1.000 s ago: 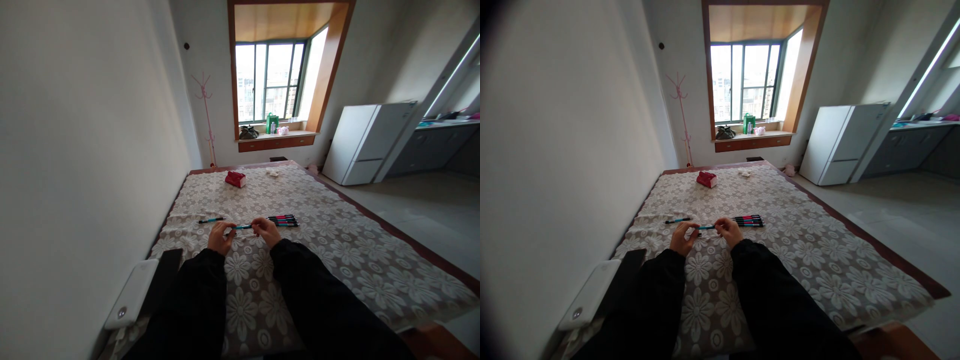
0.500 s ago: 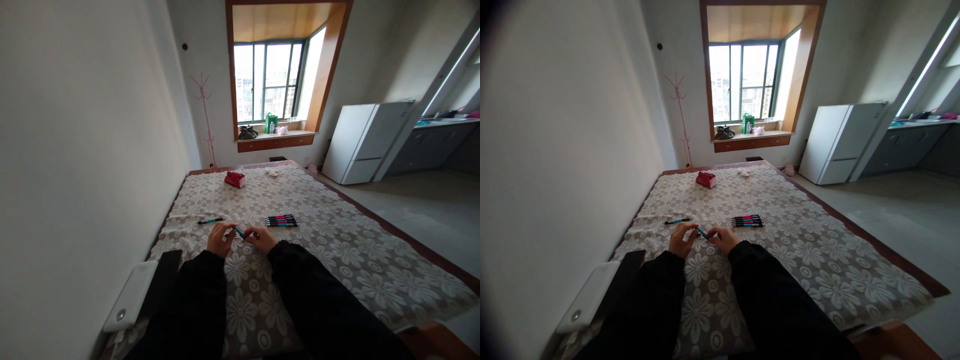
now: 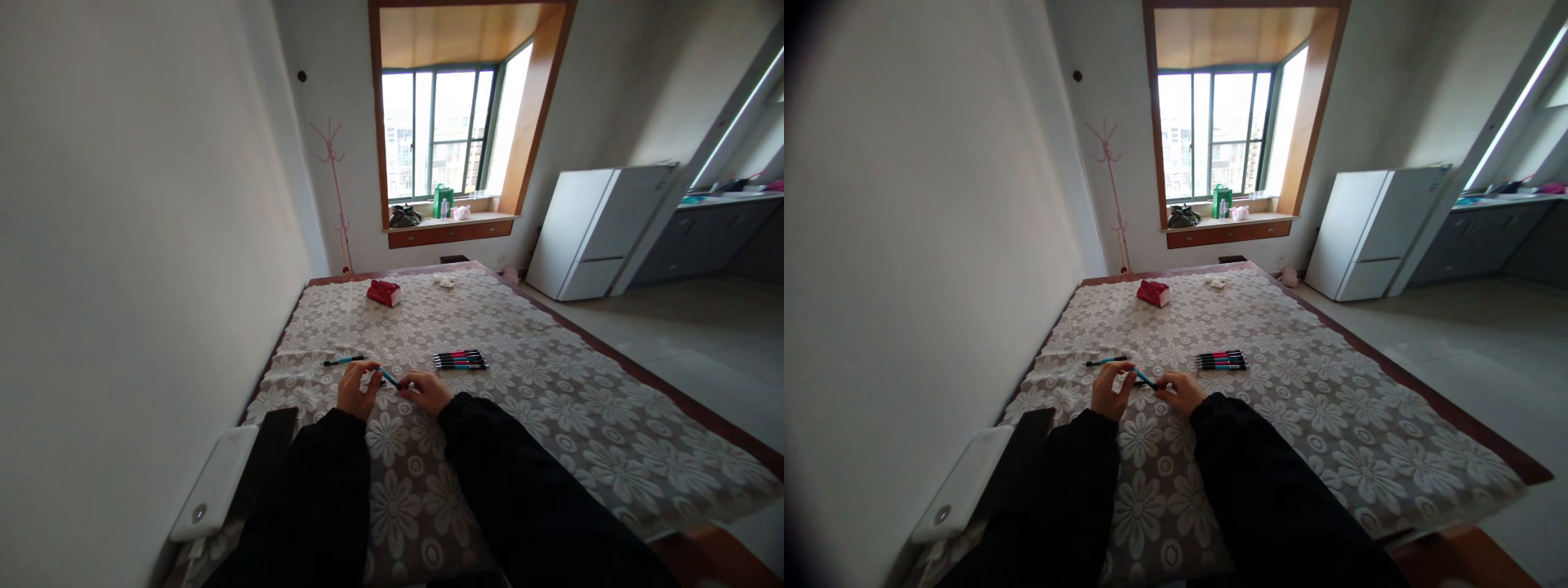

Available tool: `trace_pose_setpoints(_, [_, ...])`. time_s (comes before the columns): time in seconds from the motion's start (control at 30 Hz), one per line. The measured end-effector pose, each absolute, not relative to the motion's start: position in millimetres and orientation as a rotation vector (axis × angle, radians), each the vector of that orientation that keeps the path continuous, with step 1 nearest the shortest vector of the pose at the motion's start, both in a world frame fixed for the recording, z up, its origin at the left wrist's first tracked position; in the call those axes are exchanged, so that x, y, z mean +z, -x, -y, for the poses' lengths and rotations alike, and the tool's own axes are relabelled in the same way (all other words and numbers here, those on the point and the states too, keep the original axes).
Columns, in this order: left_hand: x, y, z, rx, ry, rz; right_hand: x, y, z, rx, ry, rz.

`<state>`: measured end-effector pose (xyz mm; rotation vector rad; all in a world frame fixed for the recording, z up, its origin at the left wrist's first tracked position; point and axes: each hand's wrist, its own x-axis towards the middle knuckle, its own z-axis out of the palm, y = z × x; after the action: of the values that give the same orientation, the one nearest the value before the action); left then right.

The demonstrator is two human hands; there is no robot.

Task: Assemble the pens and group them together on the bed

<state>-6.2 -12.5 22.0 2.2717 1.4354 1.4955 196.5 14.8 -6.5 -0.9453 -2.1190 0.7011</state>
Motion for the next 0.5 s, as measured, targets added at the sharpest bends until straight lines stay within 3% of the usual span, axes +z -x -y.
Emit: trace_pose_setpoints(0.5, [13.2,4.2,8.4,1.687,-2.192,-1.404,-3.3,-199.2,-12.5,0.444,1.069,2.138])
